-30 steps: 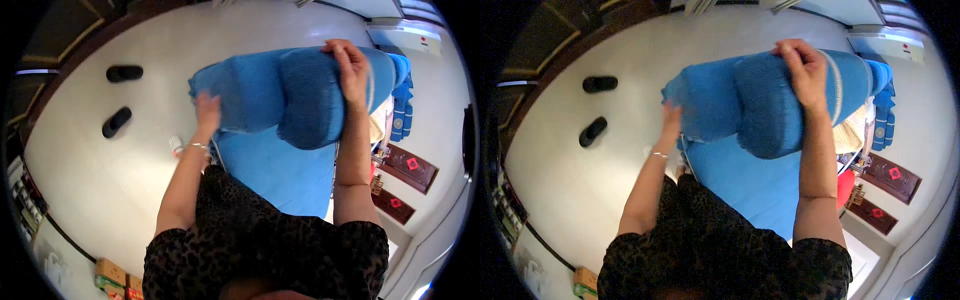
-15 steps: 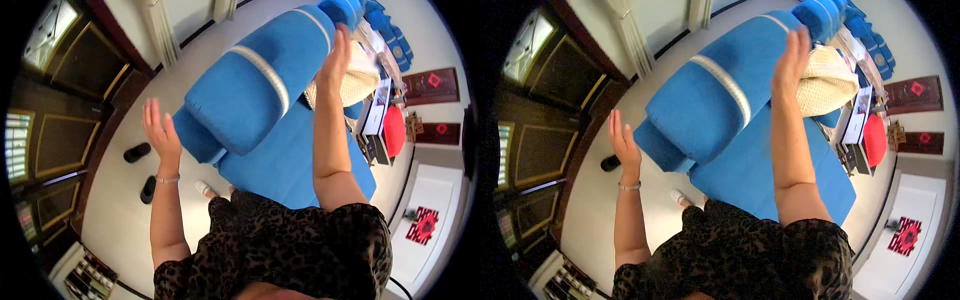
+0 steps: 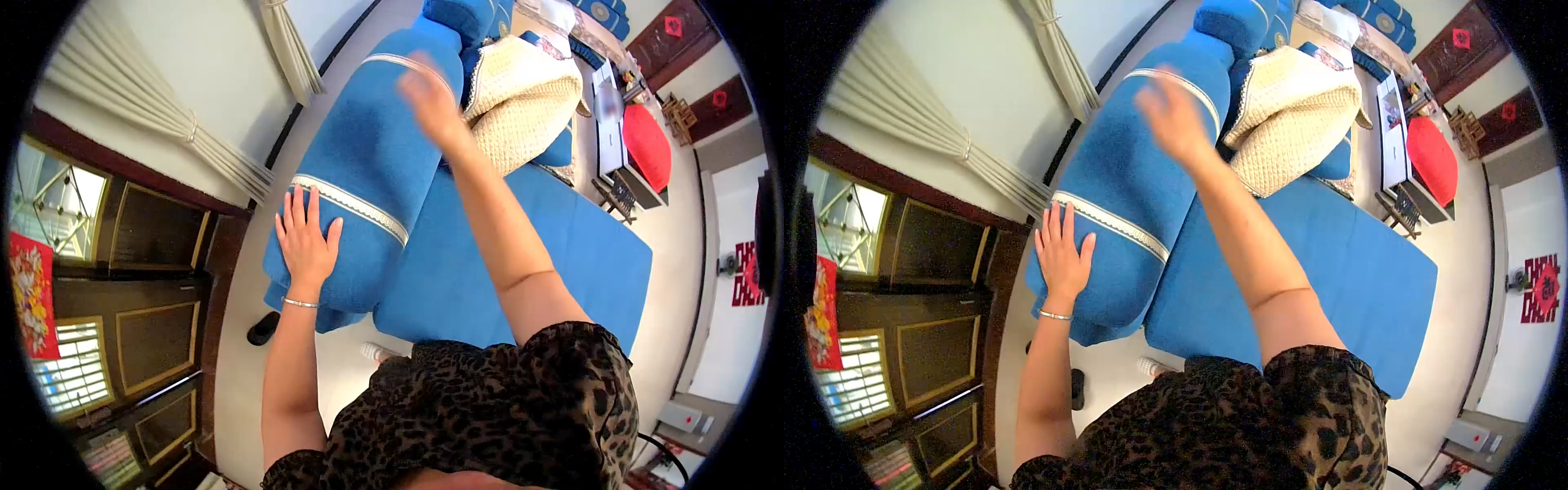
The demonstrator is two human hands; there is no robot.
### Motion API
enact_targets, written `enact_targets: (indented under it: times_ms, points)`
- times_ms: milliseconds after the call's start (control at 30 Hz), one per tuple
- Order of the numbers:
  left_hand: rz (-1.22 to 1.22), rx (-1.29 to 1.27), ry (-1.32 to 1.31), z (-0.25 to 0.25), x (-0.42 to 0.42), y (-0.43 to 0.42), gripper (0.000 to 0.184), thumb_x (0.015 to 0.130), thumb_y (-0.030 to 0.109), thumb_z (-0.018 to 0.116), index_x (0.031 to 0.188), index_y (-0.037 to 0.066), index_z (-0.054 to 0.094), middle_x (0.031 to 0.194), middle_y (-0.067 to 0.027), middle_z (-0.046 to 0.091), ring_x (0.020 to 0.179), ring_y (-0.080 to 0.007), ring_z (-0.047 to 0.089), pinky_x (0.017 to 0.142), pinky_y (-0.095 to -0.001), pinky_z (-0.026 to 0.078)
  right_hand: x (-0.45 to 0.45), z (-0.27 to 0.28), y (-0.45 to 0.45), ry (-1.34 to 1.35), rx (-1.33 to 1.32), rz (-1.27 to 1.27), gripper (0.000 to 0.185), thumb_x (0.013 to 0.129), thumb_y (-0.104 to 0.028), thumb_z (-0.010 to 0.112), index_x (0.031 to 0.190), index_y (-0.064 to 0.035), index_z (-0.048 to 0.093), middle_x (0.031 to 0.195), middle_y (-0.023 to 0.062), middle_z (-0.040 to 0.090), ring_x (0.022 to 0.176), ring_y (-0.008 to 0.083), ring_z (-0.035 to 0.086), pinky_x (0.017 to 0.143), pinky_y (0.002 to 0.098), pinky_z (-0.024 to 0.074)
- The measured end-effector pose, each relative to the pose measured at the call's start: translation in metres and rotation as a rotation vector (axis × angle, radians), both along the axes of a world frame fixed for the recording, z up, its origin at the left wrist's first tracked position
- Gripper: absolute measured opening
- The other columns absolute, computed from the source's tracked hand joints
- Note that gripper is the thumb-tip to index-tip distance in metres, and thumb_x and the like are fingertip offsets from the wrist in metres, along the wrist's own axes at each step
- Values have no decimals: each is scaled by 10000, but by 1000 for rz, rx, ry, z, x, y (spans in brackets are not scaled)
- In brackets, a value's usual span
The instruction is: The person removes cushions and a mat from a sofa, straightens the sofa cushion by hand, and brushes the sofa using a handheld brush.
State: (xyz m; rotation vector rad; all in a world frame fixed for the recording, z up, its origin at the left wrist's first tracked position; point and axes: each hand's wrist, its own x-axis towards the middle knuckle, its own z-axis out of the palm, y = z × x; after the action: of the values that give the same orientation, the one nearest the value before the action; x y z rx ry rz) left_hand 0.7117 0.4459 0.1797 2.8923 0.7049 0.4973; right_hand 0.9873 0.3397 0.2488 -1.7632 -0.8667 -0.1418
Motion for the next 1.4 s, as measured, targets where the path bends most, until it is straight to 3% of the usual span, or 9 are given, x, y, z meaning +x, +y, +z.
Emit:
enact_targets:
  times_ms: [133, 300, 433, 500, 633, 733, 1000, 1267, 1400]
  points:
    - [0, 30, 16, 0, 4, -1, 634, 945, 434, 456, 1460, 92, 315, 1513, -159, 282, 1394, -353, 248, 1124, -522, 182, 25, -16, 25, -398, -198, -580, 649, 898, -343, 543, 1364, 76, 371, 1413, 267, 389, 1329, 404, 340, 1105, 490, 253]
    - [-5, 30, 9, -10, 4, 3, 658, 917, 415, 497, 1450, 71, 324, 1510, -175, 280, 1390, -365, 250, 1114, -544, 187, -80, -68, 74, 178, -573, 824, 701, 940, -537, 404, 1364, 20, 433, 1468, 236, 333, 1390, 358, 264, 1146, 486, 166]
    - [7, 18, 54, -8, 4, 3, 686, 912, 414, 496, 1451, 37, 300, 1505, -184, 282, 1397, -359, 235, 1120, -534, 176, -72, 1, 52, -5, -142, 790, 665, 949, -498, 411, 1385, 4, 408, 1450, 209, 373, 1363, 345, 323, 1142, 470, 183]
    - [9, 1, 37, -4, 5, 2, 705, 907, 413, 501, 1455, 26, 282, 1503, -182, 286, 1398, -355, 235, 1122, -529, 176, -49, 30, 56, -73, -192, -169, 660, 950, -481, 384, 1404, -2, 383, 1461, 192, 367, 1372, 328, 316, 1148, 460, 179]
    - [41, -47, -31, -10, 2, 6, 833, 874, 447, 528, 1439, -80, 217, 1496, -228, 276, 1399, -347, 243, 1129, -501, 180, -73, -99, 112, -445, -749, -24, 695, 935, -541, 413, 1418, -42, 394, 1465, 151, 393, 1374, 308, 327, 1149, 427, 187]
    - [-38, -148, -19, -4, -4, 12, 846, 865, 444, 553, 1436, -85, 221, 1498, -244, 254, 1405, -366, 210, 1139, -504, 140, -70, 6, 117, 648, -609, 1116, 668, 949, -542, 401, 1395, -45, 432, 1439, 123, 436, 1354, 276, 361, 1145, 436, 192]
    - [-572, -325, 29, 0, -13, 50, 883, 832, 463, 598, 1440, -68, 241, 1527, -223, 201, 1432, -357, 140, 1130, -549, 109, -88, -63, 158, -249, -1094, 119, 413, 947, -392, 462, 1258, -156, 597, 1443, 9, 439, 1404, 260, 266, 1146, 536, 122]
    - [-764, -365, 43, -1, -18, 70, 855, 833, 434, 609, 1453, -37, 256, 1523, -197, 228, 1435, -309, 161, 1152, -469, 141, -98, -85, 147, 486, 120, 127, 421, 998, -305, 413, 1280, -14, 527, 1311, 106, 538, 1188, 213, 527, 1076, 357, 303]
    - [-822, -812, 172, 31, -2, 109, 542, 834, 304, 639, 1269, 3, 520, 1353, -182, 474, 1312, -338, 381, 1089, -439, 310, -103, -84, 148, 103, 294, -467, 346, 997, -216, 392, 1233, 6, 511, 1194, 122, 556, 1057, 227, 554, 954, 370, 411]
